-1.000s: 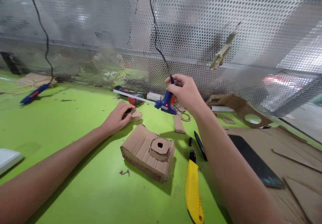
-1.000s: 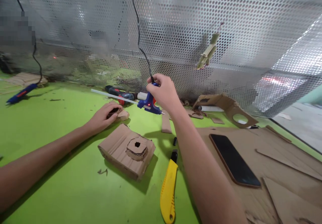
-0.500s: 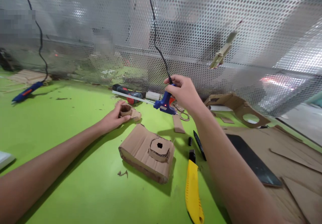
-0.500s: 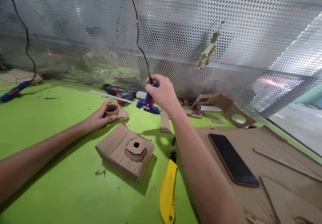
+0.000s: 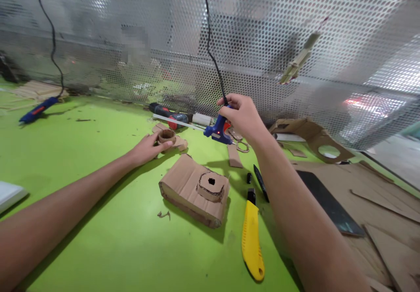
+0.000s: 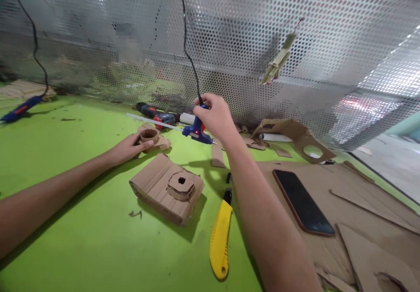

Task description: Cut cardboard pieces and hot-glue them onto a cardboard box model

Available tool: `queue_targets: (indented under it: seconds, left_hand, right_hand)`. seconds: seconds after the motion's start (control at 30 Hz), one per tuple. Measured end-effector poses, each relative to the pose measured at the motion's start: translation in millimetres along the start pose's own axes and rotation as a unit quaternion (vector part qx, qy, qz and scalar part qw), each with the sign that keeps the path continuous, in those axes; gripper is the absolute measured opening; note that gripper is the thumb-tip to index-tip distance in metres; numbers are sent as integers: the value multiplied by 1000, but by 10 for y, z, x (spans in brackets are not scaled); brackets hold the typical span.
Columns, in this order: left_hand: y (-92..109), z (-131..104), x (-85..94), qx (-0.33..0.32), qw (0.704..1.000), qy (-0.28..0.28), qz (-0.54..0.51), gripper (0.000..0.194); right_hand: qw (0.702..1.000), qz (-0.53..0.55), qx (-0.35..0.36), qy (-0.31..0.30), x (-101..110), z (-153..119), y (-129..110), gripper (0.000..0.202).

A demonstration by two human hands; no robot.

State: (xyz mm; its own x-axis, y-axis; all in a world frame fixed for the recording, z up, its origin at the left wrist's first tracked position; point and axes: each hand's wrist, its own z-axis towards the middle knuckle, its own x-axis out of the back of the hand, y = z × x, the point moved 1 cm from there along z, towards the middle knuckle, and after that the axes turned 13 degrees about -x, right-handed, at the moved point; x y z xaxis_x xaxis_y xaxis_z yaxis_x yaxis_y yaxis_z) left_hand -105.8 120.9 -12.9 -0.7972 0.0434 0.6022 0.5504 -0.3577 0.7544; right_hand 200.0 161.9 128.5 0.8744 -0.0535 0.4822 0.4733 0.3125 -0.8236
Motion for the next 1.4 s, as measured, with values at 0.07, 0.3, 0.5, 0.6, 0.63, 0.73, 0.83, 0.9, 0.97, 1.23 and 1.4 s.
queue_targets:
  seconds: [0.07, 0.3, 0.5, 0.6, 0.63, 0.73, 0.83, 0.9, 0.97, 1.23, 1.4]
  left_hand:
    - [-16, 3, 13, -16, 1000, -4, 22, 79]
    - [-88, 57, 42, -51, 995, -4, 90, 74]
    - [-13, -37, 8, -107, 982, 28, 156, 81]
    - [43, -61, 4, -185, 954, 49, 231, 62]
    - [58, -59, -3, -210, 945, 37, 249, 54]
    - [88, -39, -36, -248, 925, -12, 288, 46]
    - [94, -23, -66, -215, 932, -52, 288, 51]
    - [91, -18, -73, -197, 935, -68, 287, 52]
    - [85, -12, -70, -195, 935, -72, 287, 50]
    - [65, -14, -79, -226, 935, -61, 266, 47]
    - [128, -25, -93, -176, 954, -7, 241, 72]
  right_hand:
    - [1000, -1, 0, 0, 5, -2, -12, 13]
    - [1000, -6, 12, 8, 9, -18, -61, 14]
    - [1000, -1, 13, 10, 8, -48, -94, 14]
    - [1000, 4, 18, 11, 25, -63, -124, 14]
    - [1000, 5, 20, 13, 33, -67, -133, 14]
    - [1000, 10, 15, 17, 54, -68, -153, 12]
    - [1000, 15, 9, 16, 76, -66, -171, 9]
    - [1000, 16, 8, 14, 92, -74, -195, 11]
    - [1000, 18, 5, 14, 106, -92, -228, 13]
    - [999, 40, 9, 21, 170, -143, -309, 15]
    - [998, 36, 28, 34, 223, -140, -324, 10]
